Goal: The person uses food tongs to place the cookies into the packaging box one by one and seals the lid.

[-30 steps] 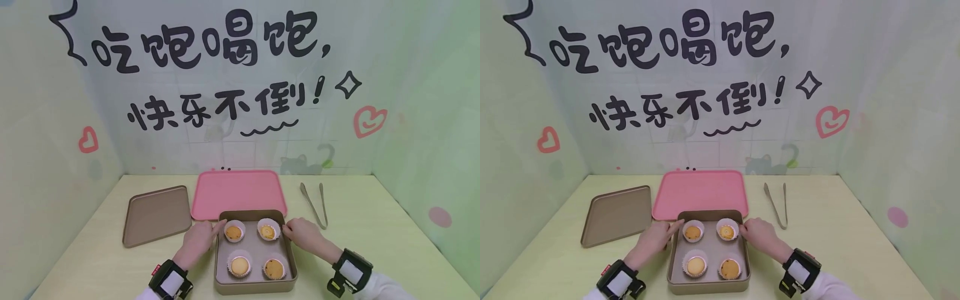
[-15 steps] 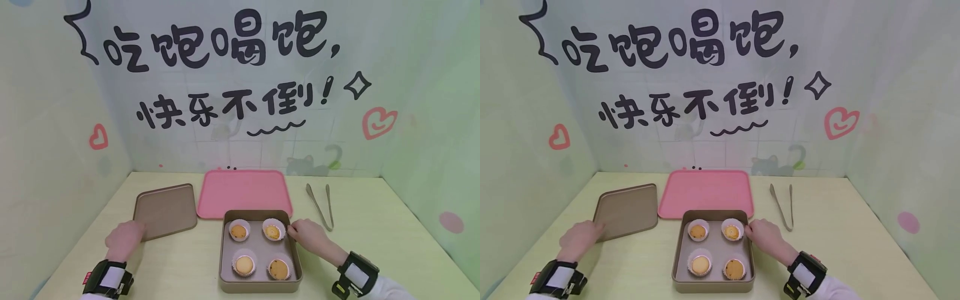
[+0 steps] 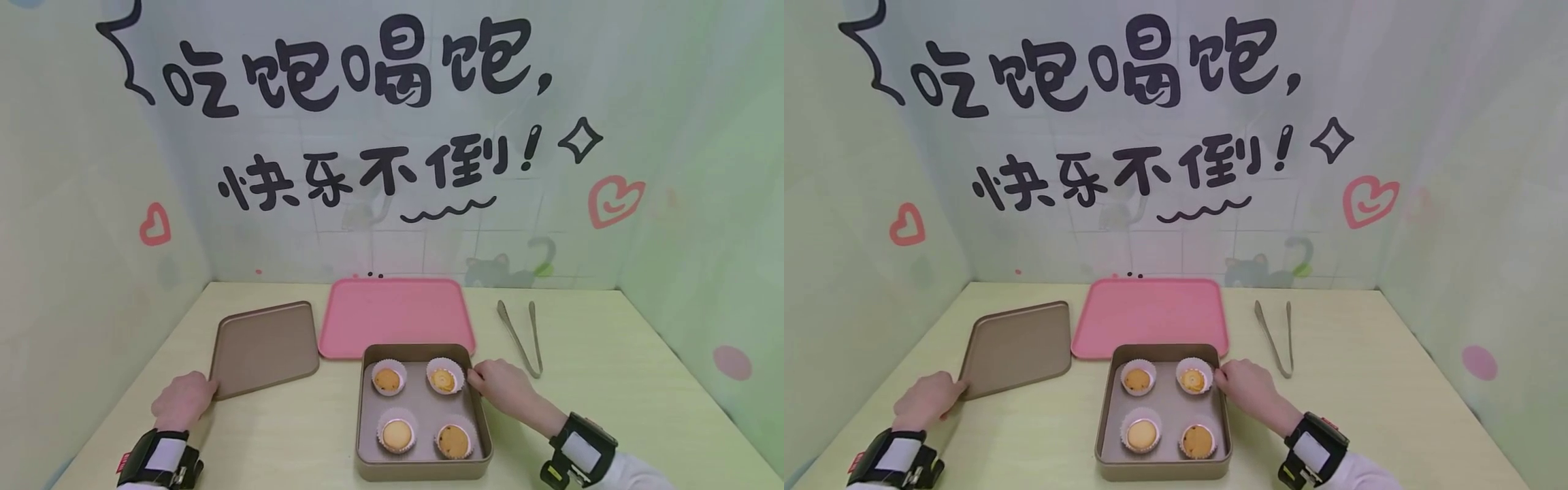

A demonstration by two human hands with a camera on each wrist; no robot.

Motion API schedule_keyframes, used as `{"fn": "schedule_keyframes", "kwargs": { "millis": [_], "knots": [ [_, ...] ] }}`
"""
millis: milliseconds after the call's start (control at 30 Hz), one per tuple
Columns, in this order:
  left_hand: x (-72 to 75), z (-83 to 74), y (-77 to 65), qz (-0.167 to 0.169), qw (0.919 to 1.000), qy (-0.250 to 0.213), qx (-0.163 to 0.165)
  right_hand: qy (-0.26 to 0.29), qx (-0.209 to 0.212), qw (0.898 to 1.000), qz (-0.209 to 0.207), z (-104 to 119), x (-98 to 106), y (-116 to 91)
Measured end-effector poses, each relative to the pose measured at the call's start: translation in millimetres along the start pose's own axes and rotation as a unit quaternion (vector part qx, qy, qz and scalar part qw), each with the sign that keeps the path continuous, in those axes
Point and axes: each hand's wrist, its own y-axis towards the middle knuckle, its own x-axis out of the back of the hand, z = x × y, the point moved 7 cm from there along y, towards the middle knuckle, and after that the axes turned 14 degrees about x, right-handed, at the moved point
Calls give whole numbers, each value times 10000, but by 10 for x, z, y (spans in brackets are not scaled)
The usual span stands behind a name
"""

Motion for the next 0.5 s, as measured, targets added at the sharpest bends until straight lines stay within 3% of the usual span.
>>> {"fn": "schedule_keyframes", "kwargs": {
  "millis": [267,500],
  "knots": [
    [64,-1,-4,-58,9997,-238,-96,85,-10,10000,21,18,-6,6],
    [161,-51,-68,-217,9974,-449,-520,107,26,9999,-4,21,3,3]
  ]
}}
